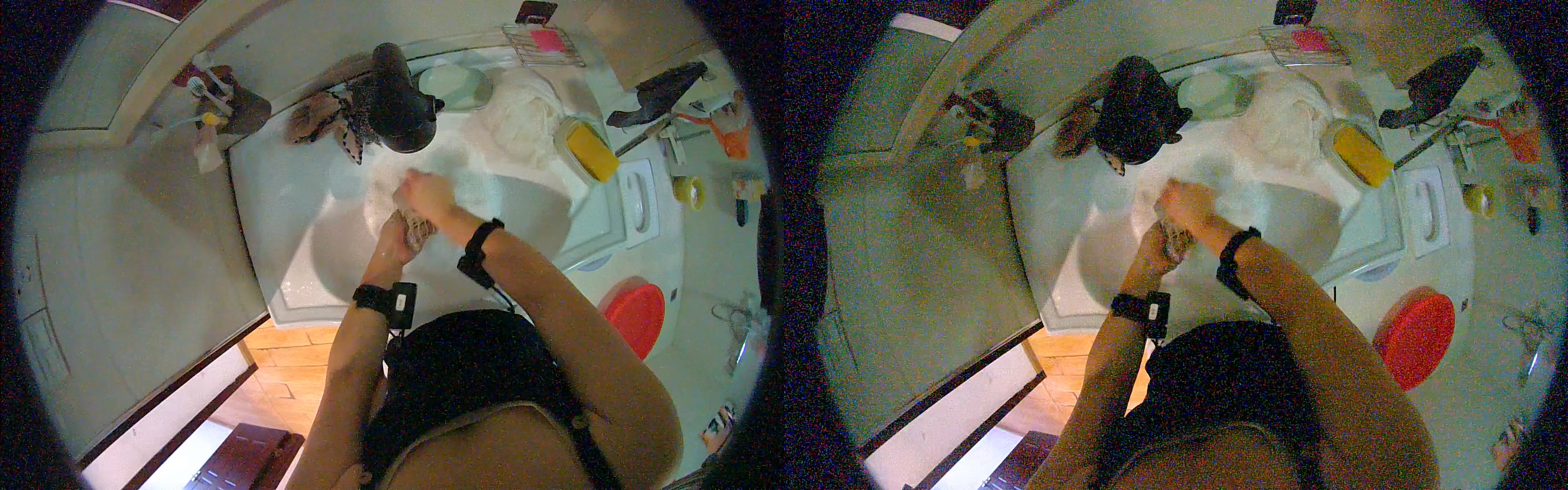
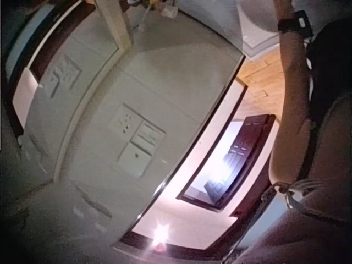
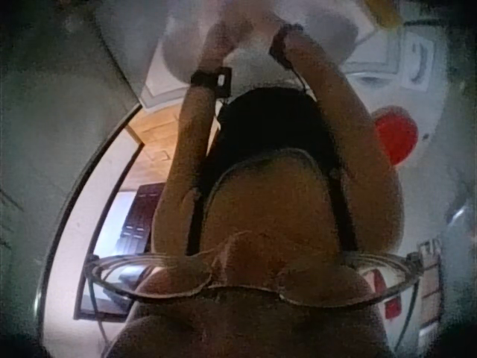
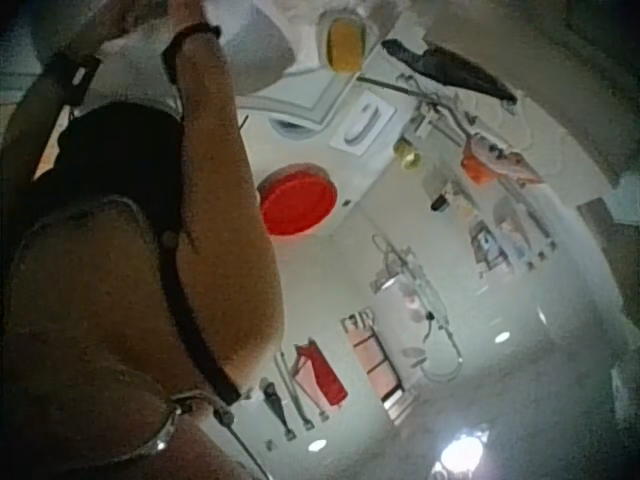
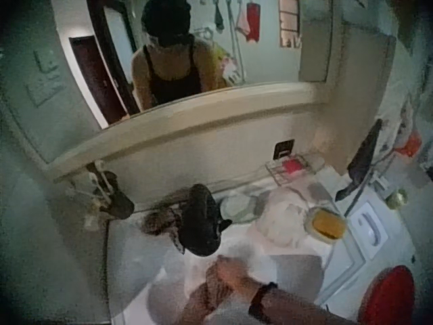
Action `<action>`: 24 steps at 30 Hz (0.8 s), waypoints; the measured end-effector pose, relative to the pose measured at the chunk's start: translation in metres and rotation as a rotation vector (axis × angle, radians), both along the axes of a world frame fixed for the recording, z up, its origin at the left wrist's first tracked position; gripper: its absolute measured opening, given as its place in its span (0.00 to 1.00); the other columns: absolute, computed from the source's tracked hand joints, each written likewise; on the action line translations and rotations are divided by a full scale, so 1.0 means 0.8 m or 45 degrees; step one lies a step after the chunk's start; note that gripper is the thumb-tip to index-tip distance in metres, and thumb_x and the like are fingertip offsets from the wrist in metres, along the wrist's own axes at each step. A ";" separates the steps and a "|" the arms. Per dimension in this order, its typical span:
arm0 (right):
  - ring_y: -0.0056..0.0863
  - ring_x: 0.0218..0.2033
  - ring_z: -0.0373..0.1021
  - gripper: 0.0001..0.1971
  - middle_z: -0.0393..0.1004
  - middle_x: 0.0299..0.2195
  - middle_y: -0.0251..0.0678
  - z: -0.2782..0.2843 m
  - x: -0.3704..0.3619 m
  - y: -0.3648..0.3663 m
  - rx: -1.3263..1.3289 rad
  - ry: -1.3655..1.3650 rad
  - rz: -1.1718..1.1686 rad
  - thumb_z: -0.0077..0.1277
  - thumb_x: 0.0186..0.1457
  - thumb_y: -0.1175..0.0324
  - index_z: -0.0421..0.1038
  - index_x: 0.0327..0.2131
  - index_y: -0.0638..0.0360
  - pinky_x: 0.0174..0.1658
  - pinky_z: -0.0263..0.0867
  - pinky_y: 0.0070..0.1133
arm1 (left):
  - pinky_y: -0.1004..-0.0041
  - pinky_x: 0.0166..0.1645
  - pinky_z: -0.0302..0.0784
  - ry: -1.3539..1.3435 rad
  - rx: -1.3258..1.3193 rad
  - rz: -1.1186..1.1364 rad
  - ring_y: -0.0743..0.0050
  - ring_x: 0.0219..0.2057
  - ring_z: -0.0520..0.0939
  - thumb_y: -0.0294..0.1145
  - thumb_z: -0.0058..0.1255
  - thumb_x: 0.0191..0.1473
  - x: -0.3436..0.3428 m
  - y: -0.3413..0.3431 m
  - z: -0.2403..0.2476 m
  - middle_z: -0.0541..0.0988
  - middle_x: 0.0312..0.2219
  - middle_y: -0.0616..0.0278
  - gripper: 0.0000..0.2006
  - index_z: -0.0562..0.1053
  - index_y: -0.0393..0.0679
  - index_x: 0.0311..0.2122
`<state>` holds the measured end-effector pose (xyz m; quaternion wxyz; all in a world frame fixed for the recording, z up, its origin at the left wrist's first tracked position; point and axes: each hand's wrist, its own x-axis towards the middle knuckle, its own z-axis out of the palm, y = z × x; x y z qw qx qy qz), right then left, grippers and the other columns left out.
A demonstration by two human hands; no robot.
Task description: Washing a mesh bag and a plastic container in a bathroom sink.
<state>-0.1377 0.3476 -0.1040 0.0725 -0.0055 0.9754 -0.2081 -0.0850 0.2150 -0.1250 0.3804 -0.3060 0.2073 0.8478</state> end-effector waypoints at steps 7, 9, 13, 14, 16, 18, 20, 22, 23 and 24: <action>0.35 0.44 0.54 0.09 0.57 0.40 0.35 -0.066 0.037 0.018 0.072 0.059 0.009 0.44 0.43 0.63 0.67 0.31 0.50 0.38 0.60 0.32 | 0.73 0.31 0.69 1.086 -1.107 -0.474 0.72 0.31 0.71 0.36 0.37 0.50 -0.002 -0.063 -0.005 0.69 0.33 0.65 0.14 0.63 0.45 0.42; 0.33 0.42 0.56 0.09 0.61 0.39 0.31 -0.116 0.041 0.061 0.174 0.160 0.301 0.46 0.41 0.63 0.69 0.29 0.51 0.37 0.59 0.29 | 0.70 0.32 0.69 1.056 -0.985 -0.523 0.70 0.32 0.71 0.38 0.36 0.50 -0.013 -0.018 -0.010 0.69 0.34 0.65 0.15 0.63 0.46 0.43; 0.29 0.35 0.62 0.09 0.67 0.34 0.32 -0.023 0.031 0.001 0.388 0.030 0.062 0.47 0.39 0.65 0.69 0.26 0.56 0.33 0.60 0.24 | 0.59 0.35 0.68 0.695 -0.917 -0.408 0.62 0.36 0.70 0.44 0.32 0.51 -0.002 -0.038 -0.011 0.68 0.35 0.63 0.18 0.61 0.47 0.44; 0.28 0.31 0.64 0.09 0.68 0.30 0.33 -0.019 0.028 0.000 -0.294 -0.348 0.002 0.47 0.38 0.65 0.69 0.25 0.58 0.32 0.59 0.22 | 0.59 0.35 0.68 0.706 -0.900 -0.423 0.62 0.36 0.70 0.44 0.32 0.51 -0.009 -0.024 -0.007 0.68 0.35 0.63 0.18 0.61 0.47 0.44; 0.27 0.27 0.65 0.10 0.70 0.25 0.35 -0.007 0.026 -0.007 -0.990 -0.706 -0.066 0.47 0.37 0.64 0.69 0.23 0.60 0.30 0.59 0.20 | 0.54 0.35 0.67 0.118 -0.284 -0.391 0.62 0.38 0.69 0.46 0.32 0.50 -0.017 -0.005 0.001 0.67 0.38 0.61 0.19 0.61 0.48 0.44; 0.38 0.27 0.67 0.13 0.69 0.25 0.45 0.037 0.041 -0.022 -1.252 -0.420 0.071 0.45 0.34 0.62 0.68 0.21 0.64 0.29 0.62 0.27 | 0.62 0.37 0.69 0.393 -0.124 -0.360 0.65 0.39 0.69 0.45 0.31 0.50 -0.015 -0.021 -0.017 0.66 0.39 0.60 0.19 0.61 0.46 0.43; 0.33 0.25 0.67 0.13 0.69 0.22 0.42 0.073 0.049 -0.035 -1.194 -0.268 0.042 0.46 0.35 0.62 0.68 0.22 0.62 0.28 0.62 0.25 | 0.64 0.37 0.69 0.521 -0.001 -0.265 0.65 0.39 0.69 0.44 0.32 0.50 -0.013 -0.021 -0.035 0.67 0.39 0.61 0.18 0.61 0.45 0.43; 0.28 0.22 0.67 0.12 0.69 0.19 0.39 0.086 0.049 -0.047 -1.148 -0.117 0.052 0.48 0.37 0.61 0.69 0.23 0.61 0.26 0.62 0.23 | 0.66 0.38 0.69 0.563 0.126 -0.073 0.66 0.39 0.69 0.42 0.32 0.50 -0.009 -0.027 -0.065 0.67 0.38 0.61 0.17 0.61 0.44 0.42; 0.33 0.21 0.67 0.12 0.70 0.19 0.40 0.097 0.048 -0.061 -0.788 -0.016 0.088 0.47 0.38 0.60 0.68 0.22 0.60 0.25 0.62 0.26 | 0.67 0.38 0.69 0.613 0.206 0.093 0.67 0.39 0.70 0.42 0.33 0.50 -0.005 -0.041 -0.097 0.68 0.37 0.61 0.17 0.61 0.44 0.42; 0.37 0.21 0.67 0.12 0.70 0.18 0.41 0.145 0.050 -0.109 -0.514 0.153 0.236 0.47 0.39 0.60 0.68 0.22 0.60 0.25 0.63 0.29 | 0.68 0.38 0.69 0.710 0.318 0.433 0.67 0.39 0.70 0.41 0.33 0.50 -0.001 -0.123 -0.166 0.68 0.37 0.61 0.16 0.61 0.44 0.42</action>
